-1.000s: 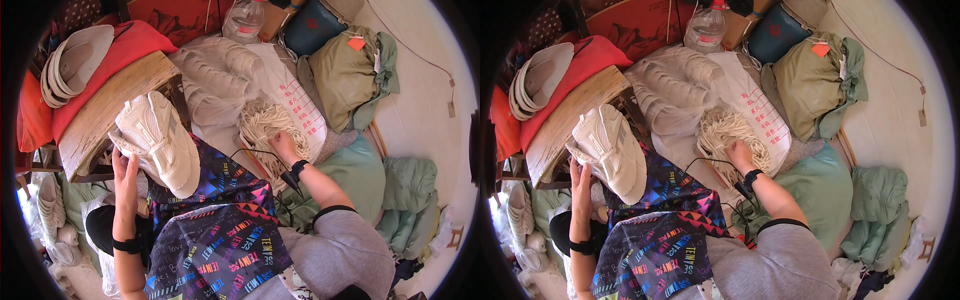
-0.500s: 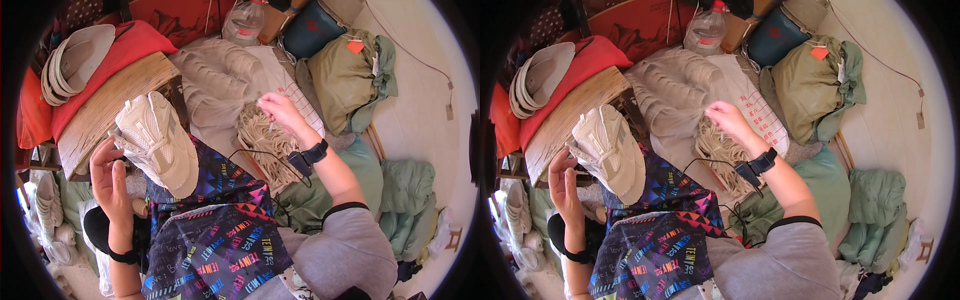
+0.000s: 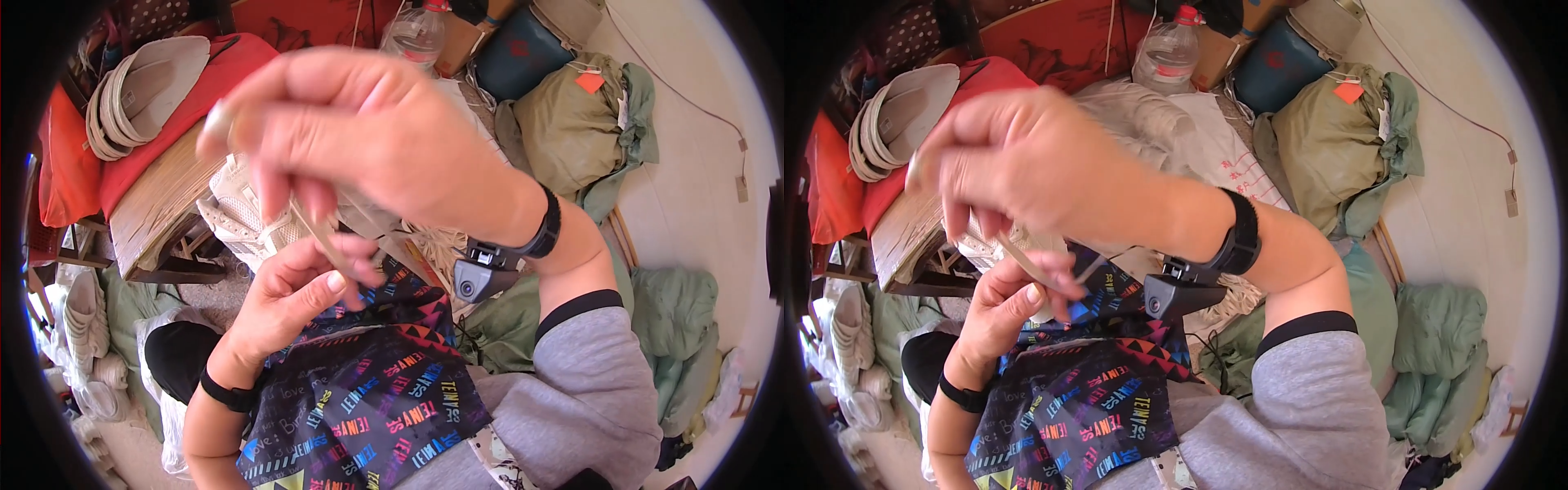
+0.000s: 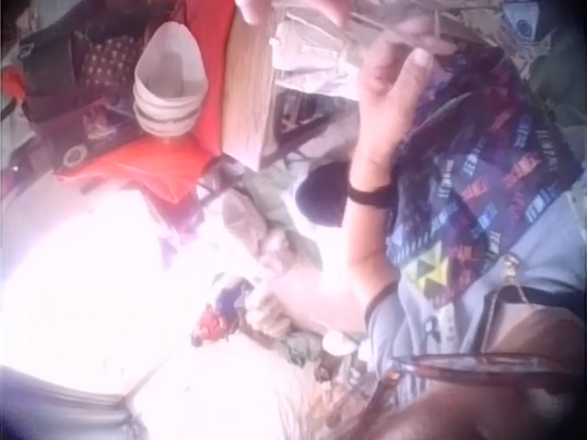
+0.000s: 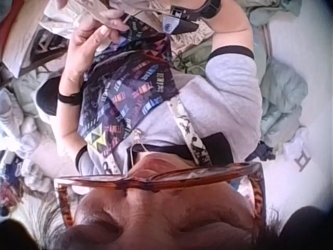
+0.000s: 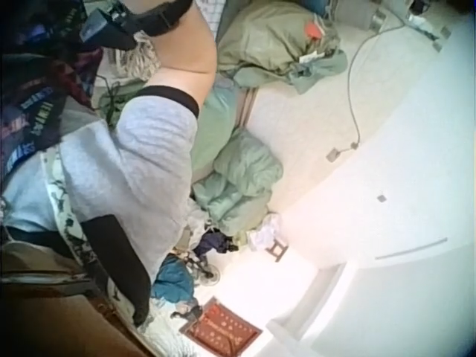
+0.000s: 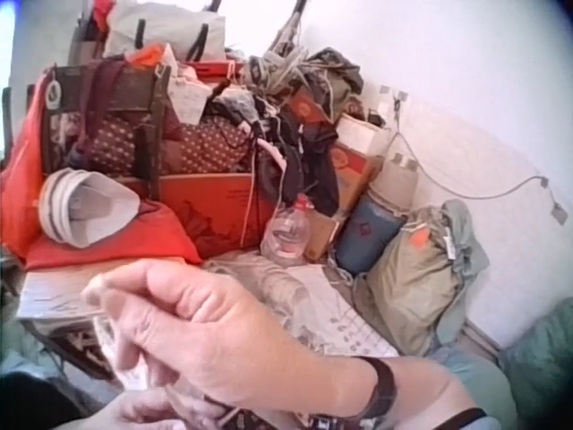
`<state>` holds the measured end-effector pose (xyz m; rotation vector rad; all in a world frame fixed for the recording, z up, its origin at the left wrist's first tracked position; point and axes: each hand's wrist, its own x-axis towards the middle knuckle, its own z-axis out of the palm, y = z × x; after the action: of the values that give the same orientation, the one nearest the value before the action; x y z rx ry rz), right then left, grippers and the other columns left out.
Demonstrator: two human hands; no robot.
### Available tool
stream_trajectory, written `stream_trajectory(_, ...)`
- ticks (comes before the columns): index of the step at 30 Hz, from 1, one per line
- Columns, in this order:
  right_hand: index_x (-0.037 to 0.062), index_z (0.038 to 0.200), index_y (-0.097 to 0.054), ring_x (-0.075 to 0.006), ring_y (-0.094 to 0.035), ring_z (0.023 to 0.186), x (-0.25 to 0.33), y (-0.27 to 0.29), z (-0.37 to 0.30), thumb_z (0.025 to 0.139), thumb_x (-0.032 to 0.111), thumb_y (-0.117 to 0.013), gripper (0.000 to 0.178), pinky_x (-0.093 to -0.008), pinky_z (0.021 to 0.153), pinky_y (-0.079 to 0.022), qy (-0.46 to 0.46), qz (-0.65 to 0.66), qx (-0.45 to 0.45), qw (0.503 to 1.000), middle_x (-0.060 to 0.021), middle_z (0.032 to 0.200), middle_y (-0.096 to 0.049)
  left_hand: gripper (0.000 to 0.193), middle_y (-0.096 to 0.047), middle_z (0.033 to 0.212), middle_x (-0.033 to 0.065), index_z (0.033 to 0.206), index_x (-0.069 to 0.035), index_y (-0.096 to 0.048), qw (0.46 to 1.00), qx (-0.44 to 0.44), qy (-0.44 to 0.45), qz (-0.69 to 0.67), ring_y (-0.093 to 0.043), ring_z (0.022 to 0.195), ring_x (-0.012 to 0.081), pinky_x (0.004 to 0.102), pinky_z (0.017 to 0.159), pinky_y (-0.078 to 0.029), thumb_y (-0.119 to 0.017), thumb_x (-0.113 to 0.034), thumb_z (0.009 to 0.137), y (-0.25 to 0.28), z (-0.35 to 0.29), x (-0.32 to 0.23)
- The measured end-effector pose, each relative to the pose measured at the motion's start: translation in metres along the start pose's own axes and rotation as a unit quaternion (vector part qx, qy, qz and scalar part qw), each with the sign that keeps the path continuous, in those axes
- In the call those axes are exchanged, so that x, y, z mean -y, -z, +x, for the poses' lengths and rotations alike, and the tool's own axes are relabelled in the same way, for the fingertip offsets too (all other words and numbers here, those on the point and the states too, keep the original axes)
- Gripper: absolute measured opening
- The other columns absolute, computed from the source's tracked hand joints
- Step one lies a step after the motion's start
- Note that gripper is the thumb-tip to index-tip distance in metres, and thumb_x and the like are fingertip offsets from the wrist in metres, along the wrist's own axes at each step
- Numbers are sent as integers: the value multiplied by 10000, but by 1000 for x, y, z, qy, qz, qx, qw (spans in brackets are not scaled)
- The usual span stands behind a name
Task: Inserting laces into shoe uppers/components during manufacturing.
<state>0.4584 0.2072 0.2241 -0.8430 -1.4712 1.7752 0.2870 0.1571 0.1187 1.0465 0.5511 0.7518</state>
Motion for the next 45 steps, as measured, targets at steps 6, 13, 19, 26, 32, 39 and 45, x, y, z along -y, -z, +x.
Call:
stream_trajectory(6, -2, 1100, -596, -58, -551, 655, -2, 102, 18, 956, 96, -557, 178, -196, 604, -473, 232, 69, -148, 959, -13, 786, -605, 291, -532, 723, -4, 869, -14, -612, 993, -103, -60, 13, -411, 593, 66, 224, 555, -301, -560, -291, 942, 55, -37, 6)
stream_trajectory(13, 16, 971, -697, -56, -481, 587, -57, 223, -4, 903, 176, -617, 191, -217, 527, -358, 186, -258, -457, 830, 22, 681, -579, 288, -485, 782, 17, 798, -53, -536, 981, -158, -111, 33, -357, 639, 103, 261, 634, -300, -541, -292, 959, 101, -84, -10)
stream_trajectory(19, 170, 975, -722, -324, -666, 885, -88, 310, -47, 856, 374, -540, 298, -407, 755, -512, -39, -502, -587, 634, -119, 909, -701, 316, -405, 765, 9, 753, -88, -479, 966, -176, -167, 84, -368, 757, 152, 302, 732, -291, -558, -333, 936, 121, -111, -17)
stream_trajectory(26, 96, 939, -715, -332, -652, 975, -120, 331, -91, 855, 186, -498, 250, -479, 829, -470, -278, -811, -357, 370, -167, 970, -698, 320, -510, 1101, 147, 773, -41, -558, 953, -226, -199, 35, -459, 1050, 218, 339, 953, -312, -596, -341, 877, 125, -104, -19)
stream_trajectory(32, 5, 1199, -540, -238, -647, 988, -128, 132, 36, 886, -4, -475, 320, -342, 865, -506, 140, -307, -146, 930, -138, 1123, -594, 264, -597, 726, -24, 1000, -45, -677, 969, -167, 60, 174, -487, 623, 42, 195, 573, -399, -515, -253, 991, 60, -40, -16)
stream_trajectory(39, 8, 1153, -551, -326, -636, 933, -114, -17, 25, 958, 181, -521, 262, -389, 803, -498, 170, -263, 4, 950, -211, 1079, -612, 306, -581, 632, -3, 931, -52, -625, 975, -135, 114, 131, -452, 477, 36, 178, 440, -333, -468, -301, 1014, 41, -13, -9)
stream_trajectory(45, 62, 901, -640, -338, -633, 814, -100, 9, 14, 889, 237, -606, 178, -401, 690, -491, 67, -412, 23, 908, -145, 853, -647, 278, -540, 719, -26, 981, -43, -621, 969, -157, 134, 135, -493, 649, 31, 188, 499, -378, -489, -286, 1010, 64, -42, -2)
